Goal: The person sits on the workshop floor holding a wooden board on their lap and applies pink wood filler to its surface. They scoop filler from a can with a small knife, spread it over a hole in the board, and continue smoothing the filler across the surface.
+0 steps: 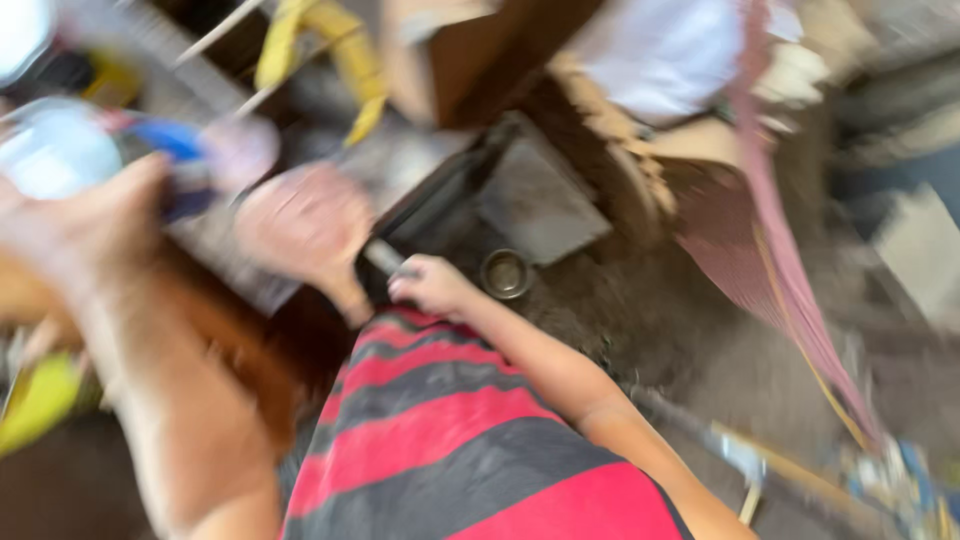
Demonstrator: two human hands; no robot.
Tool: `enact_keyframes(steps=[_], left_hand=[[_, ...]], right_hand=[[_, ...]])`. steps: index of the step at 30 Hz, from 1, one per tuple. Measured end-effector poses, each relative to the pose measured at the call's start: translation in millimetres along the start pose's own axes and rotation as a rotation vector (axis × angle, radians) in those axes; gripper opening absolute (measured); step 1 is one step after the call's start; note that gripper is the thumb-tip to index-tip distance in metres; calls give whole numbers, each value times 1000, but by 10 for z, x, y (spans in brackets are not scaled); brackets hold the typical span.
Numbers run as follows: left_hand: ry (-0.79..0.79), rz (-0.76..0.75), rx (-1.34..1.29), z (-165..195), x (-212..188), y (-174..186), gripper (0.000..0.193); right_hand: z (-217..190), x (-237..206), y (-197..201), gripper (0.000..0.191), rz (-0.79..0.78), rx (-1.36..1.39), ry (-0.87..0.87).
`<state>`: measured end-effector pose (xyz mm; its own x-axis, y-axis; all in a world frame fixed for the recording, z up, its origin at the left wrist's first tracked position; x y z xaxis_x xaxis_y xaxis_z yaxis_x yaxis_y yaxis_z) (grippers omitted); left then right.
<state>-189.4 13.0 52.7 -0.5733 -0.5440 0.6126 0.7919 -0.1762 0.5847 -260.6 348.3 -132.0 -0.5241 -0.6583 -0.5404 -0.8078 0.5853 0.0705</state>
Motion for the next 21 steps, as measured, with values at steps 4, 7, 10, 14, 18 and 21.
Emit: enact_keyframes(steps=[4, 7, 10, 14, 18, 21], left_hand=[[262, -60, -10, 90, -473, 128, 89], [325, -73, 56, 103, -778, 185, 97], [361, -100, 74, 57, -1002, 246, 95], [409, -163, 75, -3, -1235, 226, 94], [451, -161, 56, -73, -1398, 155, 93], [440, -119, 2, -143, -1416, 66, 92]], right_hand=[[23, 122, -104, 9, -69, 81, -86], [109, 119, -98, 9, -102, 93, -122], [209, 85, -72, 14, -119, 82, -101], [225, 23, -33, 14, -95, 116, -80], [144, 13, -18, 11, -92, 166, -69], [107, 36, -33, 10, -67, 167, -36]])
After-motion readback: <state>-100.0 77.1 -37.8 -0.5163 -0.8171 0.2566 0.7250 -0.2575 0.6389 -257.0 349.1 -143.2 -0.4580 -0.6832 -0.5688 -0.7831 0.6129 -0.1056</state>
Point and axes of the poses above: each hand's wrist, its own x-axis towards the middle knuckle, its own y-axis out of the back of the hand, z = x × y, the point moved 1 cm from there along x, towards the middle knuckle, and after that the axes turned 15 degrees about -x, right-handed, at the moved point
